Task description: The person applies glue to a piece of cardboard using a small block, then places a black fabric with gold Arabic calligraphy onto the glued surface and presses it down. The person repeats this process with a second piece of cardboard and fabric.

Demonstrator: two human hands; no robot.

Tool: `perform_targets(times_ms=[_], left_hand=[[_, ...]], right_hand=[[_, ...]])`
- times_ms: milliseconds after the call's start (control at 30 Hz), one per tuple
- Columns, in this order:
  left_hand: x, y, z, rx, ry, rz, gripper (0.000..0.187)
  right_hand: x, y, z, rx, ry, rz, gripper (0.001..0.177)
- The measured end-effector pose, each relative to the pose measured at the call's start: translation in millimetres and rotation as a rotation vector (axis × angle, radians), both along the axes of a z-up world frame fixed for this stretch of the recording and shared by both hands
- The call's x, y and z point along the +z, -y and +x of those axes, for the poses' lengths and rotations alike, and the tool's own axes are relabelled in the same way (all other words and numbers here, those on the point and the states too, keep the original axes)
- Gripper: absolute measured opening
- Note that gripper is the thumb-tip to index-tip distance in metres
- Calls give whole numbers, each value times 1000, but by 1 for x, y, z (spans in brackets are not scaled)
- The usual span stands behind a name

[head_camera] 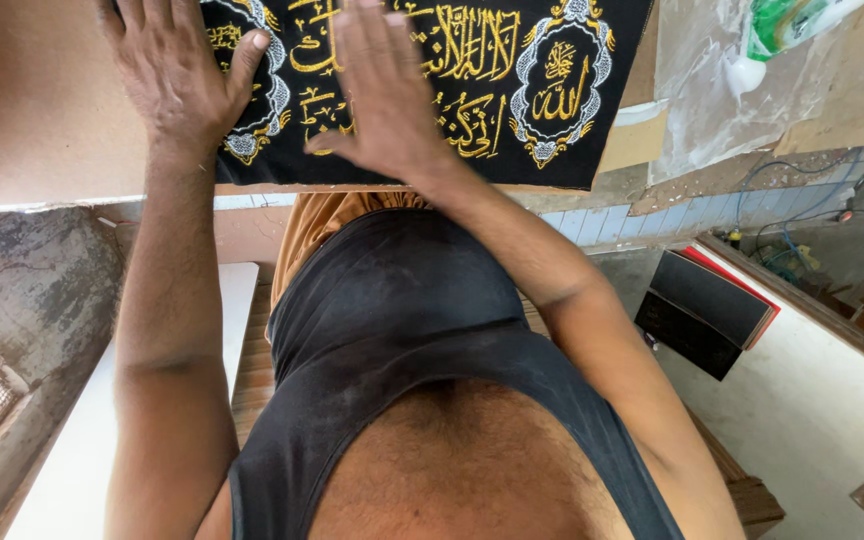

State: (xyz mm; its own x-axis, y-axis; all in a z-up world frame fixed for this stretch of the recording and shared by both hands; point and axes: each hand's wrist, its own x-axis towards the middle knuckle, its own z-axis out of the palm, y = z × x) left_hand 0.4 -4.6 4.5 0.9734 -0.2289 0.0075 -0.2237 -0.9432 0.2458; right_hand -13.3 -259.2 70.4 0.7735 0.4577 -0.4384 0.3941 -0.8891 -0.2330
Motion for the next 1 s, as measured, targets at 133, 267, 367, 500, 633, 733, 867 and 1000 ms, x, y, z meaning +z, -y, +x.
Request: perform_targets(times_ms=[133,267,367,500,633,733,867,1000], left_hand=[[23,3,1,1,-1,-126,95],[42,11,11,37,-114,-28,108],[51,17,13,95,-305,-2,116],[58,21,13,116,-378,31,119],[56,21,14,126,-368,65,122],[49,21,15,125,-353,124,123],[47,21,14,105,-291,124,120],[54,20,11,101,-266,112,118]], right_hand=[[-13,-31,0,229,5,338,129],[-11,50,14,-137,41,-36,125],[1,139,22,-508,145,-269,113],[4,172,21,-611,163,-397,121],[-6,95,23,-349,59,-359,127],[-13,30,13,22,74,-188,131],[-10,49,6,-53,51,-125,124],[3,157,-12,-395,140,-396,120]])
